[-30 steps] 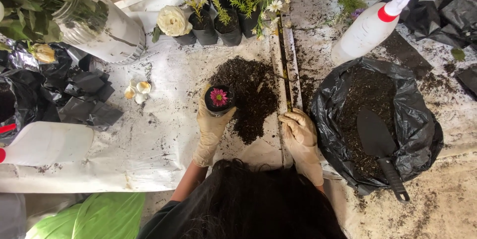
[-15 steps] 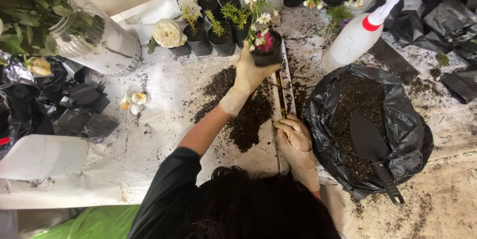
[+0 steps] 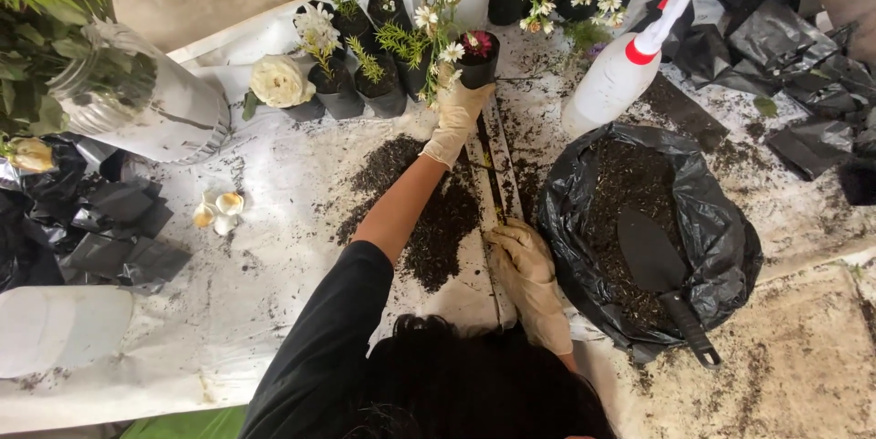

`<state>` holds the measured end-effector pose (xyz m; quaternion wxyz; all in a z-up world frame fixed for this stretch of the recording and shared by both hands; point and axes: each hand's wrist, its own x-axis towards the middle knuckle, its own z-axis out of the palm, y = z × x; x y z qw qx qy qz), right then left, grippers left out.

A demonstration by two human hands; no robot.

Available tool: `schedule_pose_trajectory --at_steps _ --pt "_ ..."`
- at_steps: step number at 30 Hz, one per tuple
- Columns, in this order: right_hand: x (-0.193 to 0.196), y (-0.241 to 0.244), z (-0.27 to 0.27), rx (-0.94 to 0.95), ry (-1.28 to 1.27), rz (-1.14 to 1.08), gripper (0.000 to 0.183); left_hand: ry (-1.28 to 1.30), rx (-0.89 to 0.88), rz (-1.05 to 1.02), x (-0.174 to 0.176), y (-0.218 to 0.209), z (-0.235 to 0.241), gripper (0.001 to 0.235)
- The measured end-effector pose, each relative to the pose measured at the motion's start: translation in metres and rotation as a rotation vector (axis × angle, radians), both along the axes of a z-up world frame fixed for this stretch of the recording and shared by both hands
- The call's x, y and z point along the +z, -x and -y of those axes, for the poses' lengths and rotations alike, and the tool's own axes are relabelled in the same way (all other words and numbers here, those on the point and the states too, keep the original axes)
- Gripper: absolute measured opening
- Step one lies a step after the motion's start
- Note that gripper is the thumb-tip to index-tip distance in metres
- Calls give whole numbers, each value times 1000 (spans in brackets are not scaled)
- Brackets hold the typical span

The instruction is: The person gathers soil on a white work surface, scoops it into a black plastic pot, and presses it down by hand. They repeat the process to fill the pot with soil.

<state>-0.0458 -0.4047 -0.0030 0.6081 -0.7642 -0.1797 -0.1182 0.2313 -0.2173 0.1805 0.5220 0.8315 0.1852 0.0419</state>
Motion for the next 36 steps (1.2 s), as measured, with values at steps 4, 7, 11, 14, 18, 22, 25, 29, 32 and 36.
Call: schedule_pose_trajectory --at_steps 4,7,11,14,18,22,25,29,32,36 --pt "217 30 -47 15 -122 -173 24 29 89 26 -86 -45 -4 89" --pt "136 22 -25 39 -351 -341 21 0 -59 -142 -157 -102 15 124" --pt "50 13 -15 88 -401 -299 30 -151 -24 -130 -167 -106 23 124" --pt "-17 2 3 117 -517 -339 45 -188 50 22 -124 -78 15 109" --pt "8 3 1 144 -394 -392 39 -135 -16 28 -75 -39 8 68" --pt "123 25 -25 -56 33 -158 24 -239 67 266 -37 13 9 55" --pt "84 19 -19 -54 82 -116 23 -448 133 330 -71 -4 17 79" --pt "24 6 -7 -16 -42 -108 24 -363 106 305 -40 19 16 74" --pt "9 2 0 5 51 -25 27 -404 130 227 -6 38 14 78" --pt "4 -4 1 -44 150 81 19 -327 165 382 -4 44 21 102"
